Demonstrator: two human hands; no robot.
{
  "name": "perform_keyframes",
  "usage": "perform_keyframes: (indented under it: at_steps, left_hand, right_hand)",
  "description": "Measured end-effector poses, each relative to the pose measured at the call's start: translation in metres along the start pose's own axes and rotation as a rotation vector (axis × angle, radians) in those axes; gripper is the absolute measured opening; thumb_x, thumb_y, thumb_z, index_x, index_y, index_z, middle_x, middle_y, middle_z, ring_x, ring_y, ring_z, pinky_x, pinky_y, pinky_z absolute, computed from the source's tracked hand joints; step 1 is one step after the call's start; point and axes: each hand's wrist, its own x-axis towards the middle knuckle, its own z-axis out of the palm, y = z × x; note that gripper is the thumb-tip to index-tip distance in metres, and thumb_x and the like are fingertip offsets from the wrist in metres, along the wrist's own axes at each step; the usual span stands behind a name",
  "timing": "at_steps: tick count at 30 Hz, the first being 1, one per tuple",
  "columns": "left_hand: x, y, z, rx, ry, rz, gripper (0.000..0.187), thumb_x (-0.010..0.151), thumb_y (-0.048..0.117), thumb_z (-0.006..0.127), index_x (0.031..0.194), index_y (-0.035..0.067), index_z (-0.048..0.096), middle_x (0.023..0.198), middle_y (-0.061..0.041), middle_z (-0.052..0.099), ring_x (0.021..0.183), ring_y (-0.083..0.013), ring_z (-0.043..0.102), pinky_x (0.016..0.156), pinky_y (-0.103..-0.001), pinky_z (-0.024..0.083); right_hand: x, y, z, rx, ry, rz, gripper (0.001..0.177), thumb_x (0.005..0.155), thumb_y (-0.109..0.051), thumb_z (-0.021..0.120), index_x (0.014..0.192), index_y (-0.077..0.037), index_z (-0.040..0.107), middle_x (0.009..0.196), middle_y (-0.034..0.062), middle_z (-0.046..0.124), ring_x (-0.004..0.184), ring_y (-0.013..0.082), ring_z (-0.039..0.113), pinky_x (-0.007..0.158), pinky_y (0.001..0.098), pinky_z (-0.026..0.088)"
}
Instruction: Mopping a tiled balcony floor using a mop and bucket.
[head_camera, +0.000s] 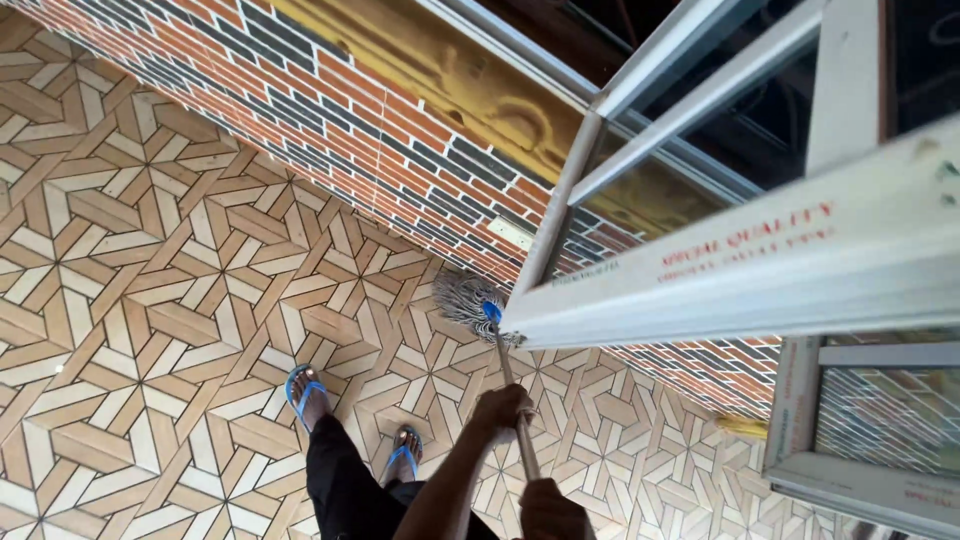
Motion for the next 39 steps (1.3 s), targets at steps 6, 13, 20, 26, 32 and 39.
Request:
perform_keyframes:
  at_steps: [6,13,20,26,32,39]
  left_hand:
    - [-0.036,-0.022,-0.064,-0.06,-0.049,-0.271,0.009,0.092,0.019,0.063,0.084,0.015,0.06,0.083,-0.004,0.066,0.078,-0.0221,0.069,0.072,-0.035,0.059]
    - [-0.13,-0.026,-0.15,0.285,0.139,-0.262,0.006,0.073,0.016,0.071,0.074,0.021,0.068,0.085,-0.001,0.063,0.095,-0.02,0.063,0.096,-0.049,0.035]
    - [-0.225,-0.04,-0.162,0.313,0.386,-0.325,0.01,0.07,0.019,0.076,0.076,0.017,0.068,0.079,-0.001,0.062,0.095,-0.0224,0.063,0.091,-0.051,0.038]
    - [-0.211,-0.028,-0.098,0.069,0.268,-0.426,0.005,0.075,0.02,0.068,0.072,0.02,0.064,0.078,0.0,0.058,0.09,-0.0218,0.061,0.08,-0.041,0.046]
    - [-0.185,0.017,-0.052,0.14,0.26,-0.201,0.017,0.086,0.019,0.066,0.07,0.016,0.064,0.079,-0.003,0.06,0.084,-0.0214,0.06,0.083,-0.039,0.048]
    - [-0.178,0.033,-0.049,0.024,0.105,-0.156,0.017,0.085,0.023,0.072,0.073,0.015,0.063,0.085,-0.004,0.062,0.093,-0.0234,0.064,0.08,-0.042,0.047]
  right_hand:
    - [0.023,-0.06,-0.009,0.258,0.066,-0.455,0.031,0.093,-0.012,0.07,0.071,-0.007,0.049,0.071,0.0045,0.054,0.07,0.02,0.064,0.079,0.0361,0.06]
    - [0.005,-0.047,0.094,-0.245,0.004,-0.261,0.018,0.085,-0.016,0.056,0.074,-0.001,0.053,0.059,0.0037,0.054,0.049,0.0096,0.059,0.05,0.0245,0.049]
    - [-0.036,-0.05,0.138,-0.364,-0.075,-0.016,0.011,0.101,-0.018,0.061,0.091,-0.012,0.06,0.074,0.0023,0.062,0.059,0.0128,0.069,0.055,0.0303,0.057]
    - [-0.06,-0.053,0.094,-0.286,-0.202,0.199,0.011,0.098,-0.019,0.066,0.107,-0.013,0.065,0.081,0.0025,0.064,0.068,0.0196,0.074,0.059,0.0355,0.06]
    - [-0.069,-0.071,0.103,-0.634,-0.469,0.436,0.012,0.104,-0.027,0.062,0.112,-0.018,0.059,0.09,0.0052,0.063,0.078,0.0247,0.073,0.064,0.0432,0.058]
    - [-0.069,-0.099,0.112,-0.603,-0.498,0.49,0.013,0.106,-0.031,0.055,0.1,-0.02,0.054,0.09,0.0052,0.064,0.083,0.0217,0.073,0.07,0.0411,0.059]
